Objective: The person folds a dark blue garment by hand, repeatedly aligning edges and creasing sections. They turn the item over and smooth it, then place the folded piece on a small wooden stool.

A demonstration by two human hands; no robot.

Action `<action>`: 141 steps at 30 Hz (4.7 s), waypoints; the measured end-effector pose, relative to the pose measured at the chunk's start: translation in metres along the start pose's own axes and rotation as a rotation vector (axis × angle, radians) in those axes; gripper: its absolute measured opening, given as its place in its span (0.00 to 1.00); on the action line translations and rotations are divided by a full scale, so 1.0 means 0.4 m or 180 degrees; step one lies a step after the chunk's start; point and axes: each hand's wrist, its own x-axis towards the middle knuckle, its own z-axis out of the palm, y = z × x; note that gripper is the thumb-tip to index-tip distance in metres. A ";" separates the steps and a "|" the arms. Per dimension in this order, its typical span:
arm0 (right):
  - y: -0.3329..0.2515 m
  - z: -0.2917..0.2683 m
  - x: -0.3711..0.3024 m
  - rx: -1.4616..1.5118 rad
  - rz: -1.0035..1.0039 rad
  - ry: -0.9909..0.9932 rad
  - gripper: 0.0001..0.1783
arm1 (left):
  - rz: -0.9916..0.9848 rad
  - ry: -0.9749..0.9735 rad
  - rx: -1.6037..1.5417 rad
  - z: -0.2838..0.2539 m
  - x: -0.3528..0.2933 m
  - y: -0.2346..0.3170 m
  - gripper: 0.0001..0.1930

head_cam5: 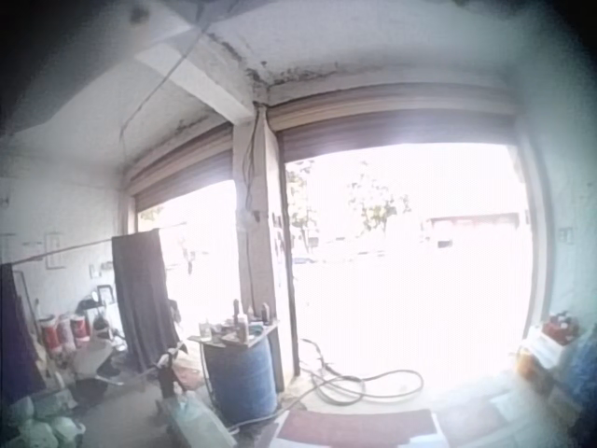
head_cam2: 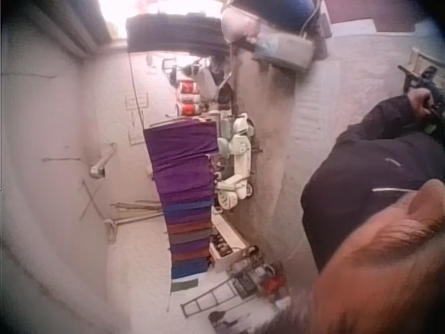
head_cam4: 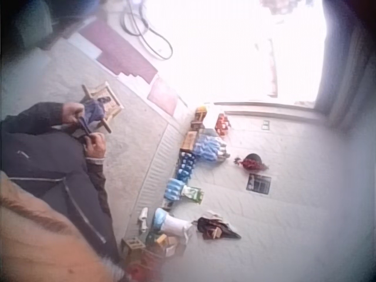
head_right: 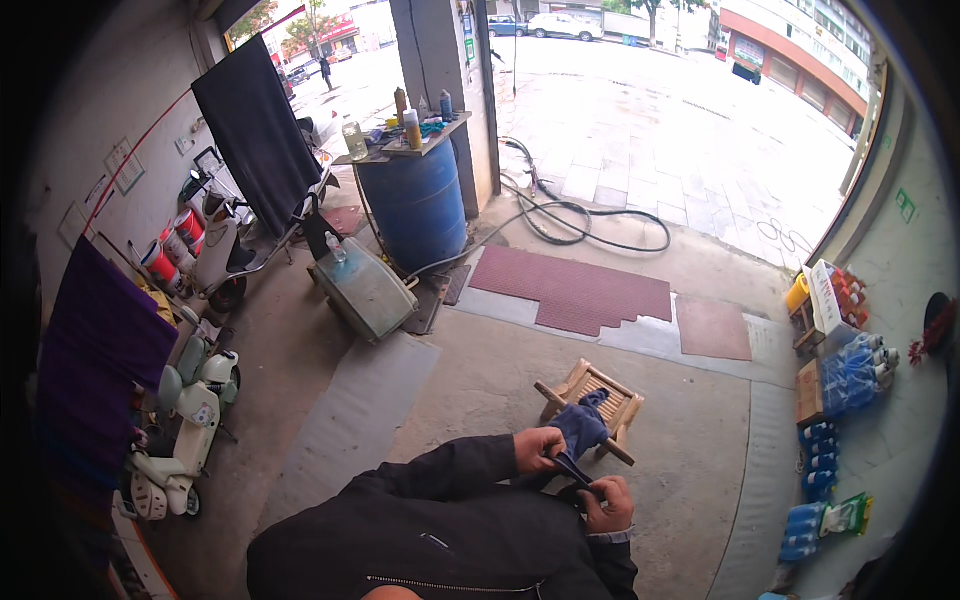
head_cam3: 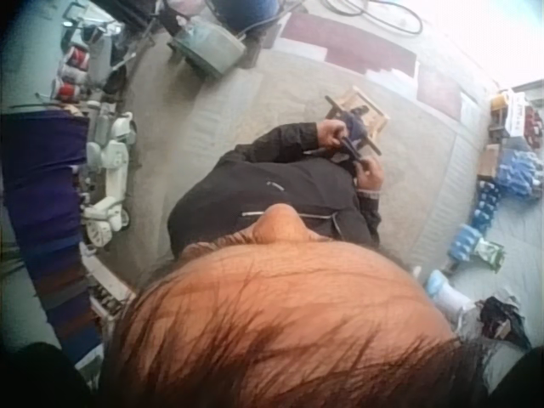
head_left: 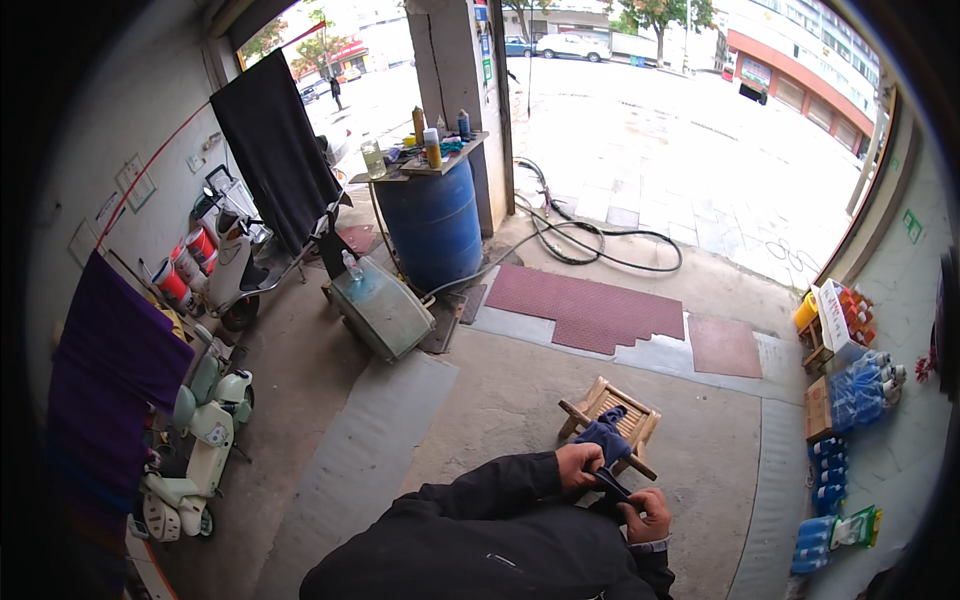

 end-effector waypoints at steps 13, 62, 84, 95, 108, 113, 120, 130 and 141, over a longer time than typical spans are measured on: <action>0.007 -0.005 -0.004 0.0152 -0.0006 0.0197 0.08 | -0.0194 -0.0863 -0.0343 -0.028 -0.007 0.034 0.21; 0.000 -0.012 0.006 -0.0166 0.0136 0.0314 0.14 | 0.0094 -0.0509 0.0019 -0.008 0.001 0.093 0.11; 0.009 -0.010 0.005 -0.0340 -0.0090 0.0229 0.10 | -0.0106 -0.0967 0.0273 0.008 -0.004 0.131 0.12; -0.004 -0.013 0.000 -0.0488 -0.0160 0.0045 0.11 | -0.0350 -0.0973 0.0068 0.024 -0.013 0.138 0.10; -0.034 -0.018 0.003 -0.0258 -0.0523 0.0181 0.10 | 0.0624 -0.0759 -0.0068 0.024 -0.001 0.121 0.08; -0.052 -0.018 0.006 -0.0234 -0.0651 0.0355 0.11 | 0.0614 -0.0939 0.0096 0.028 0.003 0.110 0.10; -0.068 -0.026 0.002 -0.0255 -0.0627 0.0504 0.11 | 0.0168 -0.1138 0.0447 0.041 0.003 0.050 0.14; -0.029 -0.018 -0.004 -0.0207 -0.0371 0.0561 0.11 | 0.0254 0.0334 0.0126 0.037 -0.002 0.038 0.13; -0.041 -0.022 0.005 -0.0835 -0.0506 0.0664 0.12 | 0.0803 0.0105 0.0419 0.019 -0.001 0.109 0.16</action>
